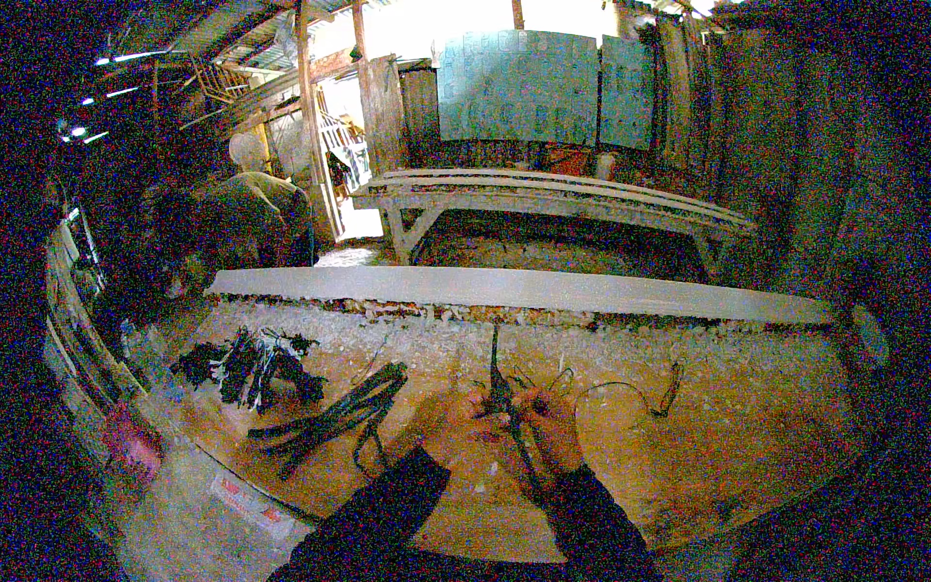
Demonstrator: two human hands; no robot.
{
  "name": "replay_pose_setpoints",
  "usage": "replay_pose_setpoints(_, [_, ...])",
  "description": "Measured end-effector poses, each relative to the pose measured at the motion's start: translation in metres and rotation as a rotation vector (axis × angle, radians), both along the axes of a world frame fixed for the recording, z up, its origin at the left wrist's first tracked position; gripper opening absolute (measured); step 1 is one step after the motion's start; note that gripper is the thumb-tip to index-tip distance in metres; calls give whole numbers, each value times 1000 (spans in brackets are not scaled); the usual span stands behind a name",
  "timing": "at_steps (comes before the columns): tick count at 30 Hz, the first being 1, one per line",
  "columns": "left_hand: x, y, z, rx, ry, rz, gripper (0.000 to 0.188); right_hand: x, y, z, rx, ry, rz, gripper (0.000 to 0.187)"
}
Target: The person repeatedly picks up dark flexible strips from a wooden table, folds or twists them, and places them back down. Another person in the background wipes a long white board with a cloth. The camera wearer continues handling the strips throughout the clip.
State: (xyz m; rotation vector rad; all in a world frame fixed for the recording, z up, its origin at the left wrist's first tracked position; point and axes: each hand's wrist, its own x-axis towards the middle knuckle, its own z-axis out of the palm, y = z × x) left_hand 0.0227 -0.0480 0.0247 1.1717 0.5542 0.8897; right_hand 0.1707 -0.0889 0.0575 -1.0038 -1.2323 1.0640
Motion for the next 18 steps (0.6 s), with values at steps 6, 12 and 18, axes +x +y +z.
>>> replay_pose_setpoints(6, [-4,6,-3,66,10,56,21,3,5,-7,-23,114,7,15])
replay_pose_setpoints(12, [-6,1,4,105,58,151,20,0,2,-4,-111,159,56,15])
replay_pose_setpoints(18, [-7,0,12,181,63,230,23,2,3,-6,-105,112,184,11])
